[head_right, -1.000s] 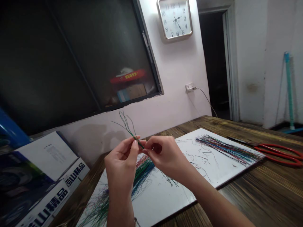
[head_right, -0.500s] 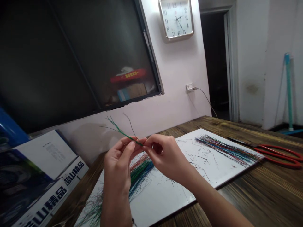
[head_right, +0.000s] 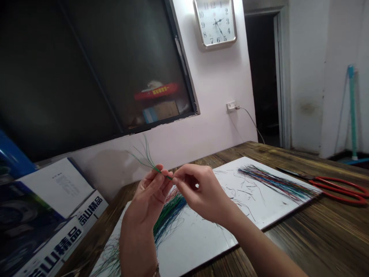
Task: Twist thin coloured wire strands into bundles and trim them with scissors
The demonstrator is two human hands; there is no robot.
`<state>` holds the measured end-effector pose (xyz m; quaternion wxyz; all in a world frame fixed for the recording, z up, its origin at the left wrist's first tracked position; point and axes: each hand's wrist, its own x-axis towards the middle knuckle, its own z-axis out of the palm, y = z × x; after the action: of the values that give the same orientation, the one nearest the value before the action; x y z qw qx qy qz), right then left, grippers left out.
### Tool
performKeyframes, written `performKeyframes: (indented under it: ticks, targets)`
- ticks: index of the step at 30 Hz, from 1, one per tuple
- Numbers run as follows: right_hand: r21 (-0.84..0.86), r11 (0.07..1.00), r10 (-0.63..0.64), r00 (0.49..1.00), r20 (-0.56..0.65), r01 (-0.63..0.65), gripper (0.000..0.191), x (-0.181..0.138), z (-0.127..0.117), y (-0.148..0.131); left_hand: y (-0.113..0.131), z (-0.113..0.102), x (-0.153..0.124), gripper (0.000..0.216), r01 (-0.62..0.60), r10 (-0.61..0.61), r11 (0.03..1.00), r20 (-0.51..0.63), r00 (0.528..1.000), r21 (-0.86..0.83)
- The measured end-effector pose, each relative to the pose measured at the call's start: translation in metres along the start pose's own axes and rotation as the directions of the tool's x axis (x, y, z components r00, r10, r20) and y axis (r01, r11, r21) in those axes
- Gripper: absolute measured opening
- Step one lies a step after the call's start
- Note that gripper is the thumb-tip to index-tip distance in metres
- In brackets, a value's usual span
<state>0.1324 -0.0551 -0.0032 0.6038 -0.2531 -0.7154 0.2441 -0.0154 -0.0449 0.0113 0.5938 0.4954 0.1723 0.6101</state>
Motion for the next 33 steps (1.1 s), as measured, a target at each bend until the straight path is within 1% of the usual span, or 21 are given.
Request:
performKeyframes:
  ticks: [2, 7, 10, 15, 17, 20, 23, 25, 27, 29, 33]
  targets:
    - [0.029, 0.999, 0.026, 1.000, -0.015, -0.026, 0.011, 0.0007, 0.0015, 0.0011, -0.0027, 0.0014, 0.0015, 0.013, -0.038, 0.039, 0.999, -0.033, 0.999, 0.037]
    - [0.049, 0.995, 0.093, 0.992, -0.084, -0.089, 0.014, 0.0020, 0.0047, 0.0025, -0.0056, 0.0061, -0.0015, 0.010, -0.182, 0.203, 0.956, -0.073, 0.976, 0.230]
    - [0.061, 0.993, 0.109, 0.990, -0.093, -0.103, 0.015, 0.0014, 0.0064, 0.0004, -0.0051, 0.0060, -0.0031, 0.007, -0.230, 0.267, 0.937, -0.114, 0.957, 0.262]
    - [0.083, 0.989, 0.133, 0.980, -0.146, -0.122, 0.014, 0.0003, 0.0089, -0.0019, -0.0039, 0.0056, -0.0024, 0.010, -0.217, 0.259, 0.937, -0.127, 0.958, 0.275]
    - [0.074, 0.991, 0.123, 0.982, -0.145, -0.113, 0.013, 0.0004, 0.0089, -0.0010, -0.0035, 0.0063, -0.0023, 0.010, -0.212, 0.251, 0.941, -0.122, 0.960, 0.262]
    - [-0.005, 0.997, 0.081, 0.988, -0.131, -0.082, 0.011, 0.0012, 0.0077, 0.0017, -0.0023, 0.0074, -0.0027, 0.009, -0.211, 0.253, 0.948, -0.160, 0.954, 0.238]
    - [-0.109, 0.992, 0.050, 0.989, -0.142, -0.066, 0.012, 0.0026, 0.0058, 0.0043, 0.0002, 0.0078, -0.0028, 0.012, -0.223, 0.282, 0.944, -0.244, 0.928, 0.244]
    - [-0.165, 0.984, 0.034, 0.988, -0.149, -0.059, 0.010, 0.0036, 0.0048, 0.0058, 0.0019, 0.0075, -0.0023, 0.014, -0.231, 0.300, 0.939, -0.278, 0.913, 0.255]
    - [-0.208, 0.978, 0.000, 0.989, -0.148, -0.031, 0.008, 0.0043, 0.0045, 0.0068, 0.0031, 0.0069, -0.0015, 0.015, -0.237, 0.311, 0.935, -0.288, 0.906, 0.262]
    - [-0.241, 0.971, -0.041, 0.989, -0.145, 0.005, 0.010, 0.0046, 0.0047, 0.0074, 0.0034, 0.0063, -0.0010, 0.016, -0.246, 0.319, 0.935, -0.297, 0.900, 0.257]
    - [-0.273, 0.961, -0.088, 0.982, -0.169, 0.040, 0.011, 0.0038, 0.0052, 0.0075, 0.0039, 0.0049, -0.0007, 0.018, -0.246, 0.302, 0.947, -0.318, 0.899, 0.205]
